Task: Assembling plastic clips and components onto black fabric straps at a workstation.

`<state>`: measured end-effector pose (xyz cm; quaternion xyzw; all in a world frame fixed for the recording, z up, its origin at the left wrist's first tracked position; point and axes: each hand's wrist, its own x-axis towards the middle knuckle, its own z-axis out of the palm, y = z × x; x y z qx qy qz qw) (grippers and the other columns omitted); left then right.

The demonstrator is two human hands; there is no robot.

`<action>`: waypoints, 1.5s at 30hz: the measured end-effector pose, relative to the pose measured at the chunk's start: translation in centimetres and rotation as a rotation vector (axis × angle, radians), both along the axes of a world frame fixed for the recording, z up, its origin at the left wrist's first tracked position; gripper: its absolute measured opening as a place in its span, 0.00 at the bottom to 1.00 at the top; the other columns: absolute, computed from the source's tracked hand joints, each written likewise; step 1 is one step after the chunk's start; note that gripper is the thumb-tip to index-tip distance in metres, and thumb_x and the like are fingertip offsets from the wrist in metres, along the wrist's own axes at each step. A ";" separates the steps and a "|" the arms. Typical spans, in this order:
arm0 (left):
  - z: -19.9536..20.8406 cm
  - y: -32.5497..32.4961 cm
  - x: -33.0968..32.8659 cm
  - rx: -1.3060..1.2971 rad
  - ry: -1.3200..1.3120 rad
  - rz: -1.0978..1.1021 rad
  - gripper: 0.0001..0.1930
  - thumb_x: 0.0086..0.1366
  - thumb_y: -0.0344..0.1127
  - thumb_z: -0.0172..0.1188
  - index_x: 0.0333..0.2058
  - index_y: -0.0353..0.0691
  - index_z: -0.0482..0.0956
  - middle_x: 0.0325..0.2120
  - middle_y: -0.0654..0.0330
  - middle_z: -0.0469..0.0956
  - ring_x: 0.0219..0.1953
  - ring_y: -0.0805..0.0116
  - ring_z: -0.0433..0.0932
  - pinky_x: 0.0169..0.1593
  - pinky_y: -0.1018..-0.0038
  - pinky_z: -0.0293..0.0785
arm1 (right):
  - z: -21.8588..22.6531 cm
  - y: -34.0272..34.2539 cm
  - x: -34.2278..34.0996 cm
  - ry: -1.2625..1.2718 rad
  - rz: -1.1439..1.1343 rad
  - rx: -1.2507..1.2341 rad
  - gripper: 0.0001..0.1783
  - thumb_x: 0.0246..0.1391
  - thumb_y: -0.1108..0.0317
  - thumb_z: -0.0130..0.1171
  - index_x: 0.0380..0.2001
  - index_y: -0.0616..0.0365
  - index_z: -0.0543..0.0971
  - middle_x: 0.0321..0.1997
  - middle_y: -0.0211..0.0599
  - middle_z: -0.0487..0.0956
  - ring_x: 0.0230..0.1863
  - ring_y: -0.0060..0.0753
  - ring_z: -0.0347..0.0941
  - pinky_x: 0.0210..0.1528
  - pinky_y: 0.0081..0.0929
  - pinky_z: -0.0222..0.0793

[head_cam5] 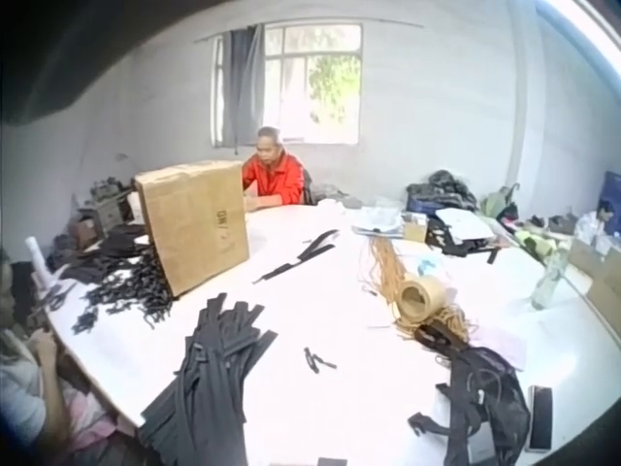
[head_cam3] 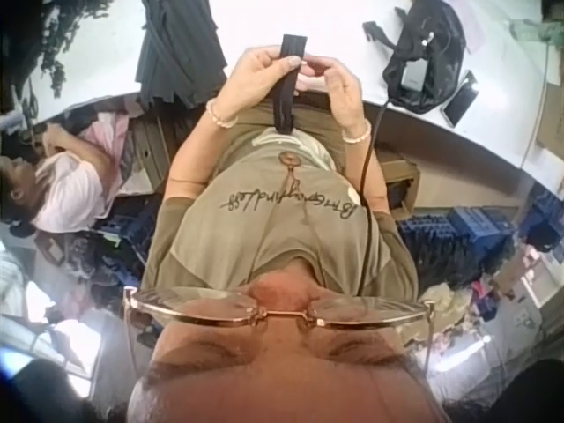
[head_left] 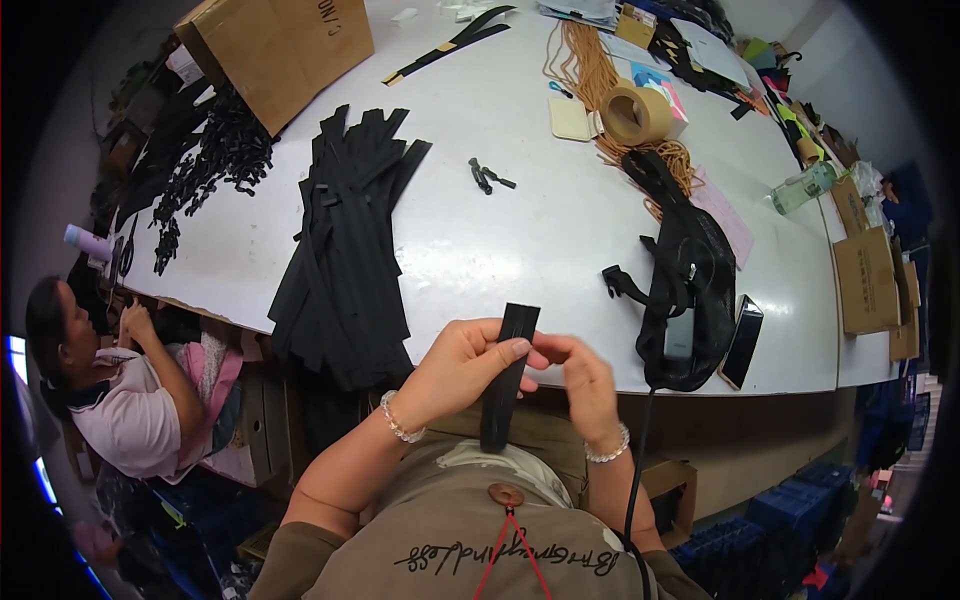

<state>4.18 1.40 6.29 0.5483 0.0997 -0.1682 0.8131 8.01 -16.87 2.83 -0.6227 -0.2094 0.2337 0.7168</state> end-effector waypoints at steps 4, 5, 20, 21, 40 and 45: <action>0.1 -0.4 -0.4 -0.032 0.034 -0.077 0.13 0.66 0.32 0.49 0.45 0.33 0.74 0.31 0.58 0.79 0.28 0.75 0.79 0.33 0.82 0.76 | 1.3 0.6 2.5 -0.149 0.021 -0.012 0.18 0.64 0.60 0.40 0.35 0.65 0.73 0.31 0.31 0.73 0.34 0.19 0.67 0.39 0.17 0.65; 0.1 -0.4 -0.5 -0.032 0.035 -0.077 0.13 0.66 0.32 0.49 0.45 0.33 0.74 0.31 0.58 0.79 0.28 0.75 0.79 0.33 0.82 0.76 | 1.4 0.8 2.7 -0.148 0.021 -0.011 0.18 0.64 0.60 0.40 0.35 0.65 0.73 0.31 0.31 0.73 0.34 0.19 0.67 0.39 0.17 0.65; -1.4 0.1 -0.7 0.216 -0.122 -0.128 0.13 0.68 0.39 0.47 0.32 0.35 0.74 0.20 0.68 0.73 0.20 0.82 0.69 0.24 0.85 0.65 | 2.0 1.2 4.1 -0.338 0.211 -0.182 0.10 0.57 0.69 0.50 0.24 0.63 0.72 0.19 0.28 0.68 0.21 0.16 0.61 0.25 0.16 0.58; -1.3 0.4 -0.3 0.319 -0.215 -0.132 0.14 0.68 0.40 0.46 0.29 0.36 0.72 0.18 0.70 0.69 0.20 0.83 0.64 0.23 0.85 0.61 | 2.3 1.2 4.1 -0.296 0.245 -0.194 0.09 0.55 0.70 0.52 0.23 0.63 0.72 0.19 0.30 0.68 0.21 0.18 0.61 0.25 0.18 0.58; -5.6 -1.7 2.3 0.542 -0.403 0.604 0.15 0.68 0.38 0.46 0.24 0.36 0.67 0.13 0.67 0.65 0.13 0.78 0.59 0.18 0.79 0.57 | -1.6 5.0 0.6 -0.040 -0.275 0.170 0.07 0.58 0.73 0.50 0.38 0.65 0.68 0.32 0.34 0.75 0.33 0.22 0.71 0.40 0.18 0.67; -6.0 -1.2 2.8 0.672 -0.391 0.585 0.14 0.67 0.37 0.48 0.24 0.35 0.68 0.11 0.62 0.65 0.15 0.78 0.61 0.20 0.77 0.59 | -1.9 5.3 1.0 0.310 -0.363 0.135 0.05 0.56 0.72 0.53 0.33 0.62 0.70 0.25 0.35 0.75 0.20 0.21 0.72 0.19 0.15 0.69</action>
